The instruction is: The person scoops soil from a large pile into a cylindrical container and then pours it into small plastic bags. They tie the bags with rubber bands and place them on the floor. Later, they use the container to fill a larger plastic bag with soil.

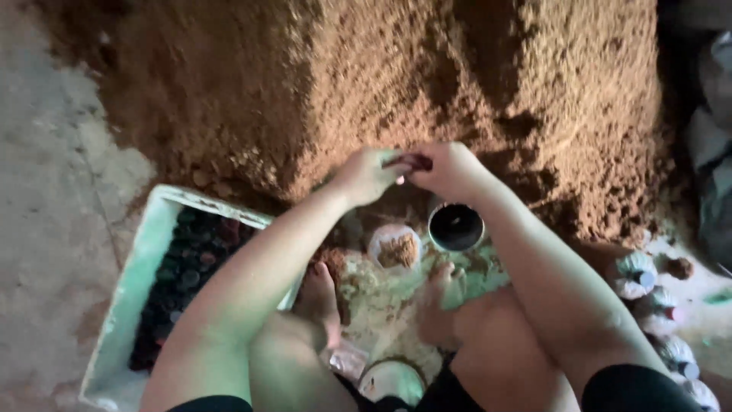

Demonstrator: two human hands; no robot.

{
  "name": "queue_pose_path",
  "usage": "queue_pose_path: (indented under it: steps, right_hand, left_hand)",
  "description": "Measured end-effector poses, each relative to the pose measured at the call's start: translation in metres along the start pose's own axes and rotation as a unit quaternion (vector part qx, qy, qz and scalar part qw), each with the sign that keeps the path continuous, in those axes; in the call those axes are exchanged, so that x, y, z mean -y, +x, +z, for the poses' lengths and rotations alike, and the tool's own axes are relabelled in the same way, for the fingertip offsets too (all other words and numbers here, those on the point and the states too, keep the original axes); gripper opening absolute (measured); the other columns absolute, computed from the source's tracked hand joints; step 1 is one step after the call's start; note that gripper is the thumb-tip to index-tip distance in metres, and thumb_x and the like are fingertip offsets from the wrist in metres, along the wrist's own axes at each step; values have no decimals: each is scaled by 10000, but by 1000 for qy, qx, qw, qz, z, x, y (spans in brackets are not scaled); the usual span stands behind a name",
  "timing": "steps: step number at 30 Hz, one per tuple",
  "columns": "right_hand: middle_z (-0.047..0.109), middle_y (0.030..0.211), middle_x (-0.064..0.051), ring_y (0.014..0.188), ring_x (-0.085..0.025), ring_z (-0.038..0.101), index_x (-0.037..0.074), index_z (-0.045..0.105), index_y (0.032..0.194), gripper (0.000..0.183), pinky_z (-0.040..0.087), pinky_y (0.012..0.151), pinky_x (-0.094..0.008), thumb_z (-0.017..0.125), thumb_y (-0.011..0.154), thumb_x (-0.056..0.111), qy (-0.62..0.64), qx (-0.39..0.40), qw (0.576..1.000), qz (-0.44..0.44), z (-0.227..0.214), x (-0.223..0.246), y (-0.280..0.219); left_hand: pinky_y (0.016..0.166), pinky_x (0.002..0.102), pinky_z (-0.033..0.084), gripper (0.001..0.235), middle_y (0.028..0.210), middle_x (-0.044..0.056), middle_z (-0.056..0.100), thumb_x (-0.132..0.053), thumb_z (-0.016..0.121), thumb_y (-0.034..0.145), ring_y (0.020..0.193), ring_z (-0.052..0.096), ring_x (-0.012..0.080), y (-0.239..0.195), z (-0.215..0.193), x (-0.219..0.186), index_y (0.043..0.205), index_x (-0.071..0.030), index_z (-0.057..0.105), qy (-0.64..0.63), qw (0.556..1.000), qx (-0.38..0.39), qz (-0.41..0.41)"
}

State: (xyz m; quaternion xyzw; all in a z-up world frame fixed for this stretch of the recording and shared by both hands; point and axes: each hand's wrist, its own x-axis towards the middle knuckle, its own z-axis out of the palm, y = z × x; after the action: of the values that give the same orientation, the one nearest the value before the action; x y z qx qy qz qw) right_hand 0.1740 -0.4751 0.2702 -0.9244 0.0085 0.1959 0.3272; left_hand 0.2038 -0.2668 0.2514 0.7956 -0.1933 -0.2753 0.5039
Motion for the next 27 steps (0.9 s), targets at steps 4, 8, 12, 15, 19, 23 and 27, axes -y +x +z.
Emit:
queue_pose_path:
  steps: [4, 8, 12, 15, 19, 23, 27]
  right_hand:
    - [751, 862, -80, 891, -285, 730, 156, 756, 985, 247, 556, 789, -439, 777, 775, 284, -25, -28, 998, -50, -6, -3, 1]
    - [732, 864, -80, 865, -268, 718, 163, 745, 943, 209, 545, 780, -413, 769, 758, 256, -34, -24, 994, -97, -6, 7, -26]
    - [713, 798, 23, 806, -182, 699, 222, 732, 922, 216, 545, 753, -376, 776, 719, 282, 4, -24, 998, -59, 3, 24, -51]
    - [706, 800, 34, 820, -152, 695, 228, 731, 944, 278, 536, 740, -360, 810, 687, 297, 28, -21, 998, -49, 2, 38, -63]
    - [718, 855, -87, 727, -191, 720, 47, 701, 1107, 307, 626, 629, -333, 724, 805, 99, 202, 23, 978, -47, 9, 46, -78]
    - [727, 816, -179, 618, -249, 745, 13, 703, 1018, 187, 673, 561, -406, 667, 991, 195, 394, -12, 919, -4, 35, 21, -59]
    - [688, 798, -166, 639, -257, 738, 23, 674, 975, 249, 673, 542, -430, 696, 1001, 269, 407, -26, 913, 21, 43, 24, -68]
  left_hand:
    - [986, 424, 516, 309, 1106, 98, 777, -363, 661, 983, 1113, 711, 316, -12, -3, -24, 1206, -162, 735, 19, 999, -37, 29]
    - [904, 406, 575, 329, 1069, 156, 776, -333, 642, 993, 1069, 740, 314, -44, 11, -39, 1205, -93, 718, 11, 998, -58, -22]
    - [737, 200, 617, 192, 903, 13, 800, -307, 652, 977, 880, 792, 115, -54, 26, -28, 1082, -171, 736, -59, 994, -63, -73]
    - [694, 205, 631, 193, 882, 84, 798, -255, 653, 982, 875, 793, 153, -68, 30, -30, 1092, -110, 718, -100, 989, -86, -62]
    - [702, 271, 654, 384, 981, 228, 749, -206, 684, 949, 838, 787, 235, -86, 43, -24, 1274, -4, 658, -213, 965, -145, -53]
    - [690, 326, 672, 297, 1037, 273, 740, -188, 689, 941, 865, 783, 286, -85, 55, -17, 1214, -74, 713, -196, 964, -177, -25]
    - [740, 341, 662, 507, 1057, 254, 742, -150, 838, 793, 903, 776, 292, -92, 53, -15, 1270, -73, 685, -200, 969, -147, -16]
